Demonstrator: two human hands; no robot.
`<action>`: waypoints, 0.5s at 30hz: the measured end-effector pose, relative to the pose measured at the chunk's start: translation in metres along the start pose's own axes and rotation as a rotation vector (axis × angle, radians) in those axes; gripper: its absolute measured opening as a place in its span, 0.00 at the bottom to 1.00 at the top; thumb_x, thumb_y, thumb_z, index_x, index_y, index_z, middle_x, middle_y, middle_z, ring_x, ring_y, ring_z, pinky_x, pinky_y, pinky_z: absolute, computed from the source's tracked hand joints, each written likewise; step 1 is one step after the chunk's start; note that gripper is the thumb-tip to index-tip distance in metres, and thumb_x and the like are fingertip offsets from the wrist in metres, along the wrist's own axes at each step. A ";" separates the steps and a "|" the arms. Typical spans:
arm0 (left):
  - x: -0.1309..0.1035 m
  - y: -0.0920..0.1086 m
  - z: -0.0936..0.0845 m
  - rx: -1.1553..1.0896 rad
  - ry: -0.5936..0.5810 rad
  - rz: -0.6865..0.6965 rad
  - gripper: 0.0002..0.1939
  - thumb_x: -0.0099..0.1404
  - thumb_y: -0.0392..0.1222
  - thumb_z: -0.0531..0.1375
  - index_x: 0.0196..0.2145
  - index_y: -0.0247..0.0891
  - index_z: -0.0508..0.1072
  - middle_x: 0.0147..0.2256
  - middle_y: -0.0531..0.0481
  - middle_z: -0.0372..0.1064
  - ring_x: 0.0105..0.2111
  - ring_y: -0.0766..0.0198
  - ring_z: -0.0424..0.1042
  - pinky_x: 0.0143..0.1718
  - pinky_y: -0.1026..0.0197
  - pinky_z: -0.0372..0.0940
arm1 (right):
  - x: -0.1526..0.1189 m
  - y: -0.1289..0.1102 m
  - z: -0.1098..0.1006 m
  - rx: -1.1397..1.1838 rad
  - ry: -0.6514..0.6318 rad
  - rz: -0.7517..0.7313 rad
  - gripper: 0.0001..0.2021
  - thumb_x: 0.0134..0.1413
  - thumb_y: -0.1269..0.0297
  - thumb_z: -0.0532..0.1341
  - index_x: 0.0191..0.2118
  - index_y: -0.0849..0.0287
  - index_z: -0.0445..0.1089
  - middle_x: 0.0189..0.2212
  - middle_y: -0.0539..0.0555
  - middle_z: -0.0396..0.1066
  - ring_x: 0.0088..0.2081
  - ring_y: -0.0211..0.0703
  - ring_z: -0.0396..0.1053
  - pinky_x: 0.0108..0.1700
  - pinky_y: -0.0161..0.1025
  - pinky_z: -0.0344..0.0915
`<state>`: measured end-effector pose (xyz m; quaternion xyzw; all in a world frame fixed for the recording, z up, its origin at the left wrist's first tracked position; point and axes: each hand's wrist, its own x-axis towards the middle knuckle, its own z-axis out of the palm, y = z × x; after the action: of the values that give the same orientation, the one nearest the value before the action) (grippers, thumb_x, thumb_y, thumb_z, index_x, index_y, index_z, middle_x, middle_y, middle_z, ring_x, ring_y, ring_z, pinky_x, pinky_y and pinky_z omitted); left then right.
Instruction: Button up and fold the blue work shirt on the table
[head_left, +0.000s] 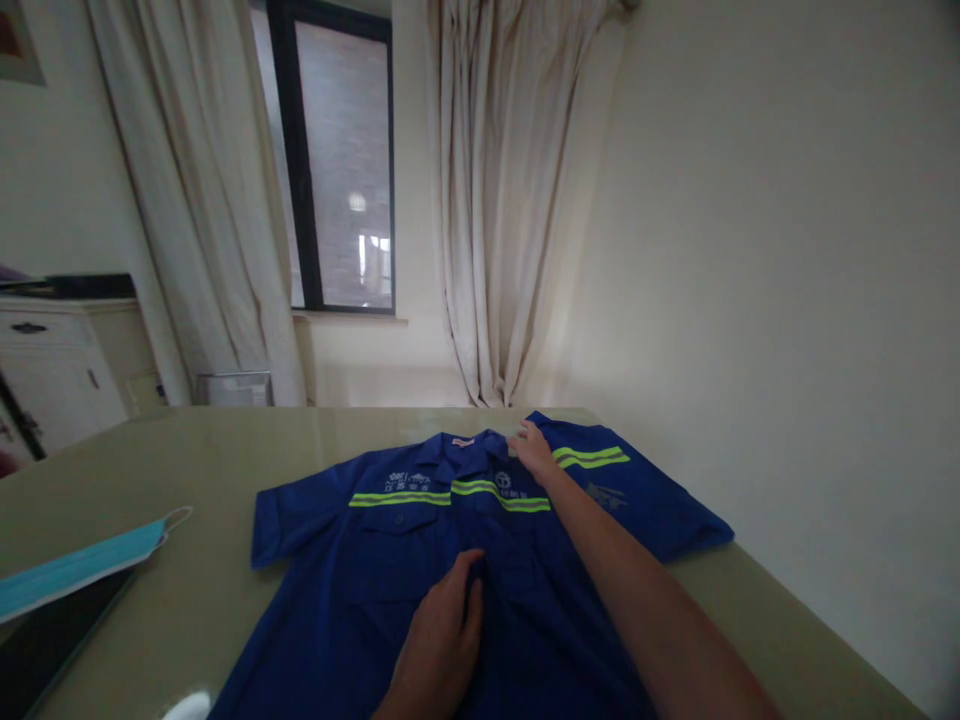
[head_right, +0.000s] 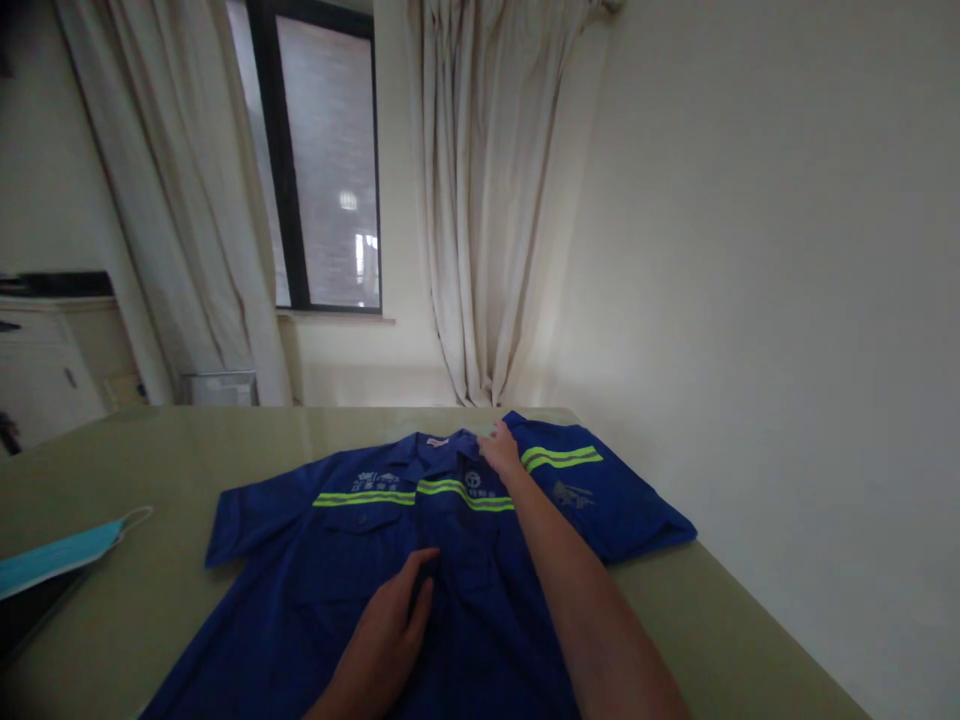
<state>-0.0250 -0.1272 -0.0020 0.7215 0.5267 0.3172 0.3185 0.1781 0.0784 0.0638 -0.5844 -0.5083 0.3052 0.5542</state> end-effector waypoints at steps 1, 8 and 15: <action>0.001 -0.002 0.001 0.002 0.017 0.013 0.23 0.75 0.46 0.45 0.62 0.43 0.66 0.58 0.46 0.72 0.59 0.58 0.71 0.60 0.55 0.62 | -0.012 -0.002 -0.003 -0.097 -0.006 -0.037 0.16 0.65 0.61 0.63 0.56 0.59 0.70 0.55 0.58 0.70 0.53 0.52 0.70 0.57 0.56 0.68; 0.014 -0.012 0.009 0.246 0.075 0.103 0.24 0.71 0.38 0.46 0.61 0.40 0.68 0.58 0.43 0.70 0.59 0.53 0.68 0.61 0.49 0.59 | -0.187 0.015 -0.052 -0.553 -0.329 -0.355 0.22 0.62 0.51 0.63 0.60 0.43 0.71 0.63 0.54 0.66 0.65 0.57 0.60 0.69 0.55 0.53; 0.060 -0.016 -0.002 0.367 0.128 0.125 0.27 0.69 0.32 0.48 0.64 0.36 0.63 0.58 0.43 0.70 0.58 0.55 0.67 0.61 0.51 0.58 | -0.230 0.039 -0.084 -0.851 -0.494 -0.194 0.36 0.61 0.36 0.58 0.71 0.35 0.52 0.73 0.49 0.46 0.73 0.61 0.43 0.72 0.62 0.38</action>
<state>-0.0204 -0.0657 -0.0063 0.7771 0.5490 0.2802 0.1274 0.1967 -0.1591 -0.0043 -0.6188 -0.7558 0.1470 0.1556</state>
